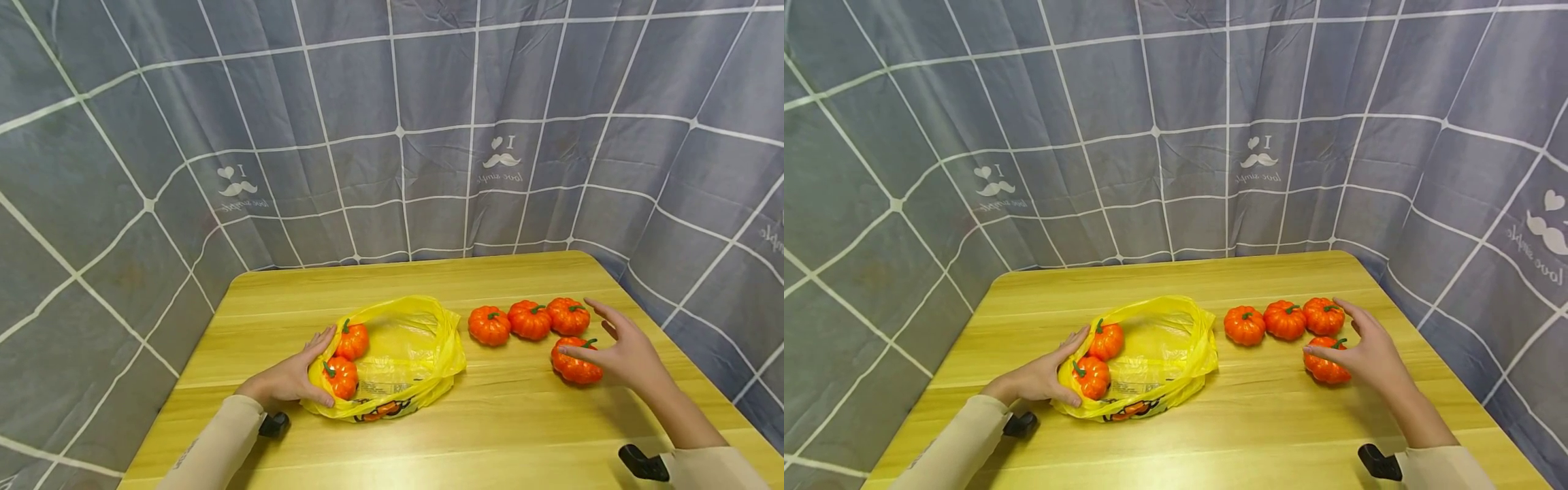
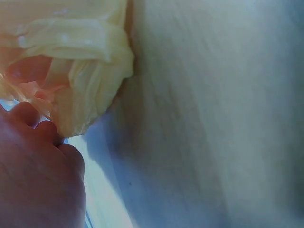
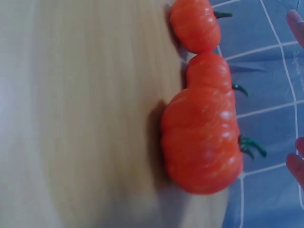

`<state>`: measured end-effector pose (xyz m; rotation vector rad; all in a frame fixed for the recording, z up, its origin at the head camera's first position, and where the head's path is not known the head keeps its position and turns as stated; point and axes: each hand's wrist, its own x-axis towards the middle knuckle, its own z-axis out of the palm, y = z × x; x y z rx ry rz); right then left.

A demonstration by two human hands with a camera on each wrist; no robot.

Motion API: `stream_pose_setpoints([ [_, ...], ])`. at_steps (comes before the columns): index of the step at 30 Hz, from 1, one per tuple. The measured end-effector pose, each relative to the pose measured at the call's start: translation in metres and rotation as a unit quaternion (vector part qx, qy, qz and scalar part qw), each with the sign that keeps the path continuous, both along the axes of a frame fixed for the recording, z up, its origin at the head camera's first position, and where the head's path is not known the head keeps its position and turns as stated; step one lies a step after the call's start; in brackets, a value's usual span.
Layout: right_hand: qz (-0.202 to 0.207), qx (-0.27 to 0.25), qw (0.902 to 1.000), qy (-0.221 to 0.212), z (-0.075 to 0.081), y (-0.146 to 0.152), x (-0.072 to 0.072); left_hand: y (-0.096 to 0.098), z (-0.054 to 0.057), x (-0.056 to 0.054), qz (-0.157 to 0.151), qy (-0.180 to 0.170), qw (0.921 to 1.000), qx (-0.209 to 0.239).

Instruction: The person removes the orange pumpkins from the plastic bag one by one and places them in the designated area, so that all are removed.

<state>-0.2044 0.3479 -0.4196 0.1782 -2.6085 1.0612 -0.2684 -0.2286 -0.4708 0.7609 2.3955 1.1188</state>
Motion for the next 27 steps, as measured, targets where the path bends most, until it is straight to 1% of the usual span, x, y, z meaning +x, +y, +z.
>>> stream_pose_setpoints([
  [3,0.011,-0.008,0.9999,0.001,0.006,-0.005,-0.005,0.0,-0.001,0.0,0.001,-0.005,1.0,-0.002],
  [6,0.02,-0.022,0.9995,-0.015,0.01,-0.014,-0.008,0.0,0.0,0.0,0.003,-0.003,1.0,-0.001],
  [8,0.026,-0.031,0.9988,-0.028,0.01,-0.023,-0.011,0.0,0.001,0.0,0.004,-0.001,1.0,0.0],
  [11,0.048,-0.052,0.9963,-0.049,0.004,-0.039,-0.014,0.0,0.002,0.0,0.007,-0.004,1.0,-0.002],
  [13,0.061,-0.053,0.995,-0.059,-0.002,-0.05,-0.017,0.001,0.001,0.0,0.007,-0.007,0.9999,-0.003],
  [15,0.076,-0.053,0.9937,-0.062,-0.007,-0.06,-0.02,0.002,0.001,0.0,0.006,-0.008,0.9999,-0.005],
  [18,0.093,-0.045,0.9934,-0.05,-0.013,-0.074,-0.025,0.003,0.001,0.0,0.004,-0.006,1.0,0.0],
  [21,0.123,-0.065,0.9894,-0.043,-0.018,-0.085,-0.03,0.003,0.001,0.0,0.005,-0.002,1.0,0.005],
  [23,0.138,-0.08,0.986,-0.048,-0.021,-0.092,-0.033,0.003,0.001,0.0,0.005,-0.003,1.0,0.007],
  [25,0.151,-0.089,0.9831,-0.054,-0.025,-0.098,-0.034,0.002,0.001,0.001,0.006,-0.005,1.0,0.005],
  [27,0.153,-0.088,0.9824,-0.06,-0.028,-0.105,-0.035,0.001,0.001,0.001,0.007,-0.009,0.9999,0.002],
])
